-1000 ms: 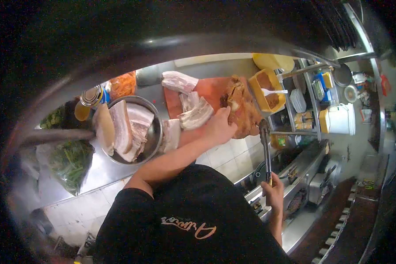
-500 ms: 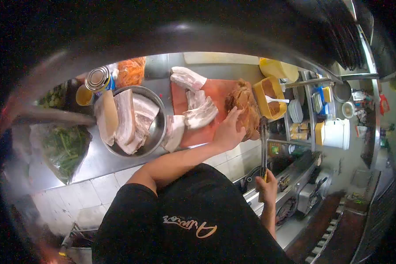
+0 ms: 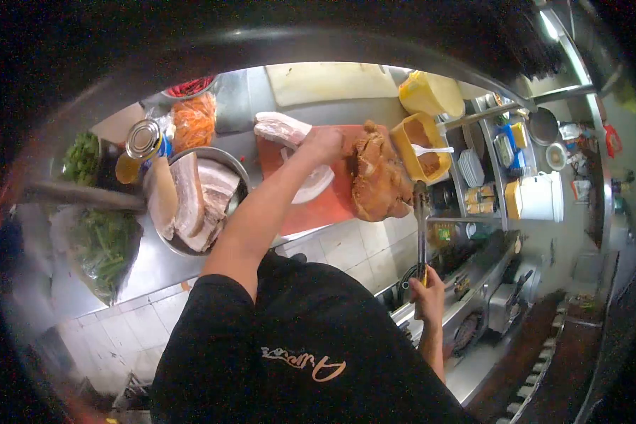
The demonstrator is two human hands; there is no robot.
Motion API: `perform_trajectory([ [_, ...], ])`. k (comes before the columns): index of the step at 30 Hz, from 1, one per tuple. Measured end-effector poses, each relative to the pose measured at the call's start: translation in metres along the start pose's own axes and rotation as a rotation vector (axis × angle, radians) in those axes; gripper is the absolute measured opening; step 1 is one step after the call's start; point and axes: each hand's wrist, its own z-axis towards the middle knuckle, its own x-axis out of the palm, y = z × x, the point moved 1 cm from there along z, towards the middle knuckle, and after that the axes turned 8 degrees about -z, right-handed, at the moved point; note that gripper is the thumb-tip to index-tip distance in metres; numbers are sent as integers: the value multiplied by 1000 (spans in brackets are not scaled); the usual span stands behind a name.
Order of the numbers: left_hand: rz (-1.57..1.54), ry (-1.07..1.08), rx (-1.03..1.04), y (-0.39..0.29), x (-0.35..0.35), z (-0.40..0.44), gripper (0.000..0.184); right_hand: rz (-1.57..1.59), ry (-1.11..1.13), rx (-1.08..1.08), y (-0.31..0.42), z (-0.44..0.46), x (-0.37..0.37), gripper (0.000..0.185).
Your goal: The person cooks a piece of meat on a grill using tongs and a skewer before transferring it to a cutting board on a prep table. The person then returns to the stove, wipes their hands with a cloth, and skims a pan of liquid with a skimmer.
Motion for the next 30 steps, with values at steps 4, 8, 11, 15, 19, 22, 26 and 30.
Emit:
perform_trajectory([
  [4, -37, -359, 293, -24, -3, -11, 51, 60, -62, 38, -9, -9, 2, 40],
  [8, -309, -357, 190, -31, -17, -5, 38, 39, -118, 26, -34, -9, 2, 35],
  [11, 346, -485, 824, -9, -3, 0, 34, 71, -114, 60, -44, -15, 2, 37],
  [15, 177, -324, 769, -46, 8, -29, 28, 140, -102, 132, -32, -20, 5, 40],
  [19, 67, -419, 698, -46, -6, -36, 28, 226, -111, 102, -46, -19, 9, 39],
  [22, 29, -342, 724, -55, -4, -70, 34, 137, -128, 52, -60, -13, 11, 41],
  [26, 218, -368, 614, -65, 6, -109, 35, 239, -100, 121, -40, -17, 14, 42],
  [30, 202, -367, 548, -56, 11, -109, 34, 141, -77, 99, -60, -11, 13, 43],
])
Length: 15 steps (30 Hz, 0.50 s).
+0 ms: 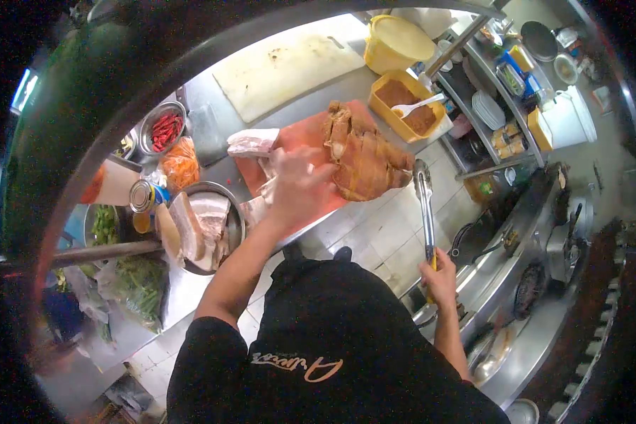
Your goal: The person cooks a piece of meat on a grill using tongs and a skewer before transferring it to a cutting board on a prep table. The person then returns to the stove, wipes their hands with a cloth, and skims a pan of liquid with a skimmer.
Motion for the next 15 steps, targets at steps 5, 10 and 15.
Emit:
perform_trajectory([
  [5, 212, -30, -148, -2, -5, 11, 30, 112, 33, 30, 3, 7, -2, 47],
  [10, -9, 33, 35, -3, 16, 9, 32, 119, 65, 25, -6, 11, -6, 50],
  [15, 6, 65, -13, -7, 14, 17, 32, 85, 57, 50, -6, 11, -12, 49],
])
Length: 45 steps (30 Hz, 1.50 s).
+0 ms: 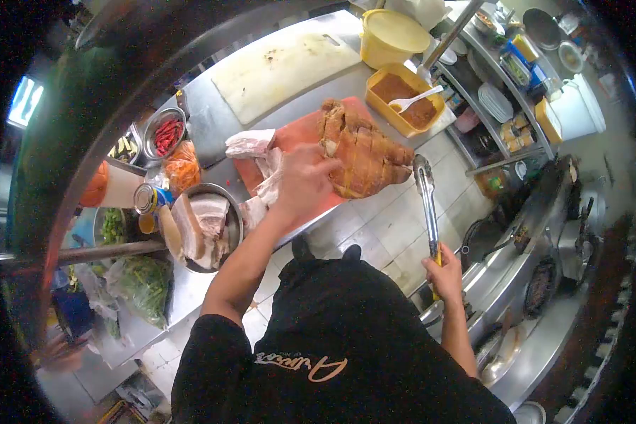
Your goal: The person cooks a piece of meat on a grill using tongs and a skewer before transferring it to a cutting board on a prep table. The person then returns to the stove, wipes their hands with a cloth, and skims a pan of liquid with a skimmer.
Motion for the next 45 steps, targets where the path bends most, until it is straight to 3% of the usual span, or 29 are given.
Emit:
perform_trajectory([
  [3, 75, -3, -50, -4, -4, 4, 29, -3, 16, -20, -5, 5, -4, 49],
  [5, 287, -223, -193, 6, -18, 9, 27, 27, 0, -16, -4, 4, -5, 49],
  [9, -81, 44, 223, -4, 1, 3, 20, 65, 33, -29, -5, 7, -8, 45],
  [12, 196, -97, -294, 10, -5, 3, 24, 62, 26, -48, -8, 11, -9, 42],
  [15, 14, -48, -106, 6, -11, -1, 36, 67, 8, -30, 5, 6, -7, 45],
  [18, -233, 67, -48, -17, -10, -6, 49, 63, 7, -36, 13, 7, -5, 44],
  [21, -437, -200, -455, -11, 24, -16, 54, 69, 19, -37, 8, 9, -5, 41],
  [24, -436, -11, -374, -4, 24, -14, 55, 38, 17, -38, 9, 10, -3, 43],
  [27, -421, -30, -211, -13, 11, -9, 54, -22, -1, -22, 16, 6, -2, 46],
  [30, -270, 23, -418, -2, 1, -20, 53, 3, -2, -31, 12, 7, -1, 48],
  [33, -559, -344, -476, -6, -5, -7, 48, 90, -31, -6, 8, 3, 1, 48],
  [36, -580, -147, -616, 11, 12, -16, 46, 98, 0, -29, 7, 3, 2, 48],
  [39, -700, -79, -614, -5, 22, -32, 47, 110, 1, -35, 7, 1, 5, 48],
  [42, -879, 86, -709, -45, -4, -40, 53, 98, -16, -30, 14, -3, 10, 30],
  [45, -338, 172, -430, -55, -13, -38, 59, 107, -25, -14, 11, -5, 13, 30],
])
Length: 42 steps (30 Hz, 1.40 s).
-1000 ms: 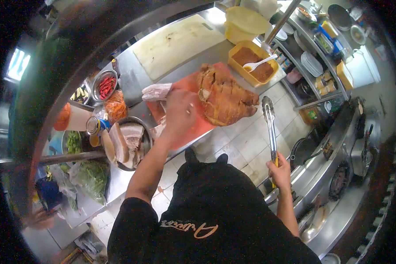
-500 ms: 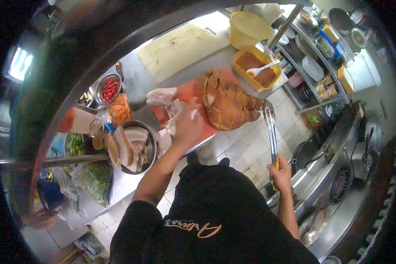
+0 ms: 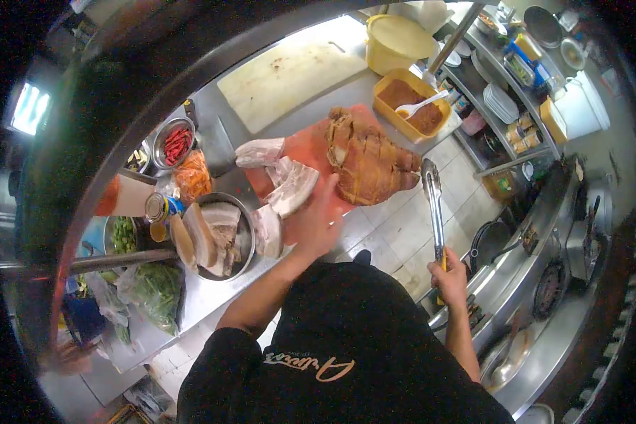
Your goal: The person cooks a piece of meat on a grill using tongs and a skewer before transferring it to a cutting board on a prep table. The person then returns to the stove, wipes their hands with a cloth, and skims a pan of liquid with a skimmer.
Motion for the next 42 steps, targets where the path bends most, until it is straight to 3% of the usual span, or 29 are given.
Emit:
perform_trajectory([
  [3, 16, 132, -187, 25, 22, -12, 64, -20, 4, 2, -4, 0, 1, 32],
  [6, 49, -169, 114, 28, 24, -10, 67, -78, 9, -12, 2, -4, 0, 36],
  [9, 117, 75, 16, 11, 18, -9, 68, -22, 11, -13, 3, -4, 3, 39],
  [13, 90, -50, 23, 43, 25, -13, 69, -110, 16, -42, -4, -1, -2, 39],
  [15, 153, -20, 69, -2, 8, -8, 69, -72, 49, -20, -2, -2, 0, 40],
  [17, 128, -71, 6, 46, 29, -14, 68, -74, 67, -34, 1, 0, -1, 42],
  [21, 91, -213, 61, 37, 23, -11, 65, -85, 97, -54, 0, 0, 1, 45],
  [24, 41, -73, -63, 43, 33, -16, 60, -71, 119, -59, -2, 0, 1, 47],
  [27, 125, -351, 136, 42, 29, -12, 43, -56, 130, -69, -1, 2, 2, 48],
  [30, -99, -298, -215, 10, 21, 0, 27, -50, 158, -78, -4, 5, 1, 49],
  [33, -123, -309, -294, 36, 33, 17, 21, -70, 173, -112, -3, 7, -1, 49],
  [36, -110, -381, -212, 40, 38, 23, 20, -90, 187, -121, -2, 8, -6, 48],
  [39, -302, -460, -190, 51, 47, 26, 20, -122, 199, -104, -5, 7, -12, 47],
  [42, -326, -430, -292, 50, 41, 31, 21, -150, 197, -118, -8, 6, -17, 47],
])
